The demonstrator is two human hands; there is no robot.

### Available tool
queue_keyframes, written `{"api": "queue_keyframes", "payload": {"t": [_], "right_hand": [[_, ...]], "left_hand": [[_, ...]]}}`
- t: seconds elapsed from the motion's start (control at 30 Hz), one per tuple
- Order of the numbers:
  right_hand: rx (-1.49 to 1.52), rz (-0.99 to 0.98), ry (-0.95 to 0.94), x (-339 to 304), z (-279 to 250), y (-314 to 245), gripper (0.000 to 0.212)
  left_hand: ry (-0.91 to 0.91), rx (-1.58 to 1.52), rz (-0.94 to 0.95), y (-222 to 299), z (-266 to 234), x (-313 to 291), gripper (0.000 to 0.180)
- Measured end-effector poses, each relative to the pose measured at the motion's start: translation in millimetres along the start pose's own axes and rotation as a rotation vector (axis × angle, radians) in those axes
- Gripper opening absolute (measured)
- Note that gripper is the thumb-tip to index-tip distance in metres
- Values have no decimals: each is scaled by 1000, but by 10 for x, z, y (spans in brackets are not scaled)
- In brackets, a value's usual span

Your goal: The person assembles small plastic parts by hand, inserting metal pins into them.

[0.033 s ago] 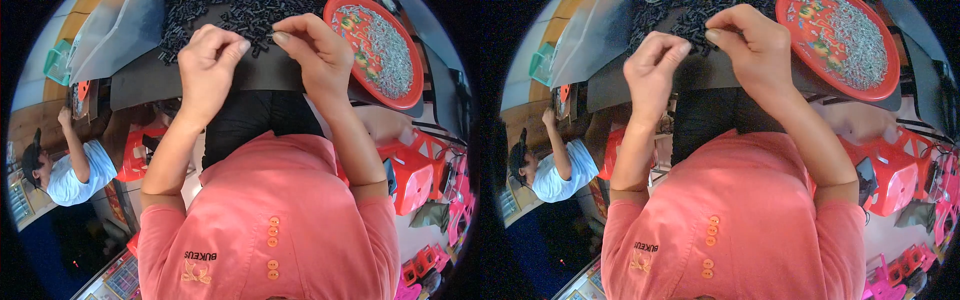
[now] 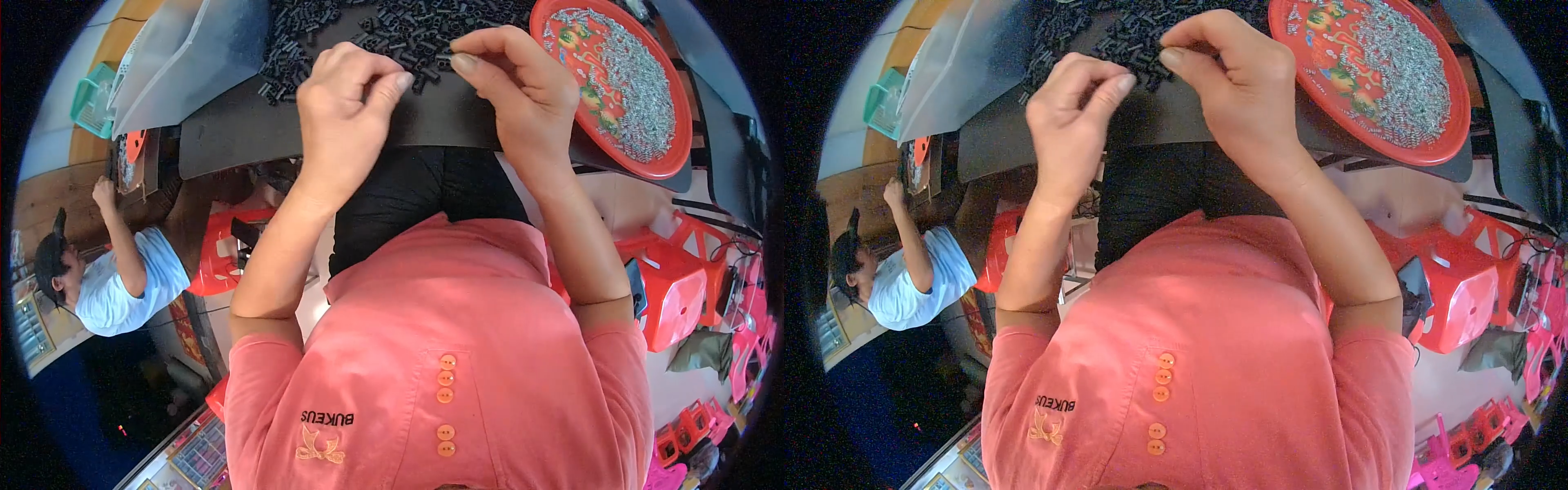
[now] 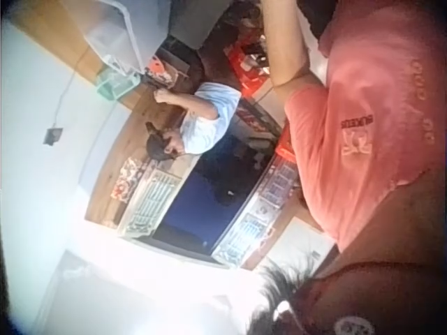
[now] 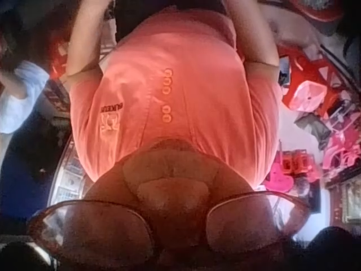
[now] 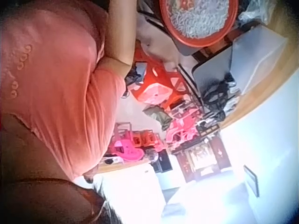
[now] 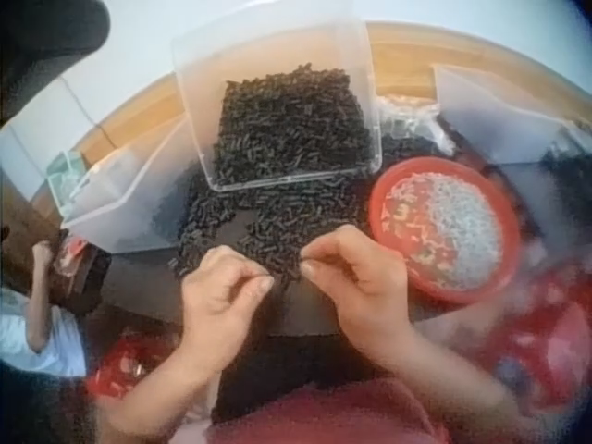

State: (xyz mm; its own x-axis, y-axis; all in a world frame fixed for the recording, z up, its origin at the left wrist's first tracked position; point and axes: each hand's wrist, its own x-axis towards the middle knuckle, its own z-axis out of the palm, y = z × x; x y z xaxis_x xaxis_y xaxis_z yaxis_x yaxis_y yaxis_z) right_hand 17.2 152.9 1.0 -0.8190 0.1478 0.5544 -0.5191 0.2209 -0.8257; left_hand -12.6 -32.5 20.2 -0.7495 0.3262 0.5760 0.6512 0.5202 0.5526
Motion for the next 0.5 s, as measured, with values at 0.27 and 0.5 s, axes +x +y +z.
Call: {"api": "queue_keyframes", "payload": {"t": [0.27,0.5], "right_hand": [[-30,197,-11,-63,15,37,9],[43,249,-62,-43,24,-20,10]], "left_hand": [[-57,411,187,9,223,-93,14],[-39,-216,-138,46,157,-167,9]]}}
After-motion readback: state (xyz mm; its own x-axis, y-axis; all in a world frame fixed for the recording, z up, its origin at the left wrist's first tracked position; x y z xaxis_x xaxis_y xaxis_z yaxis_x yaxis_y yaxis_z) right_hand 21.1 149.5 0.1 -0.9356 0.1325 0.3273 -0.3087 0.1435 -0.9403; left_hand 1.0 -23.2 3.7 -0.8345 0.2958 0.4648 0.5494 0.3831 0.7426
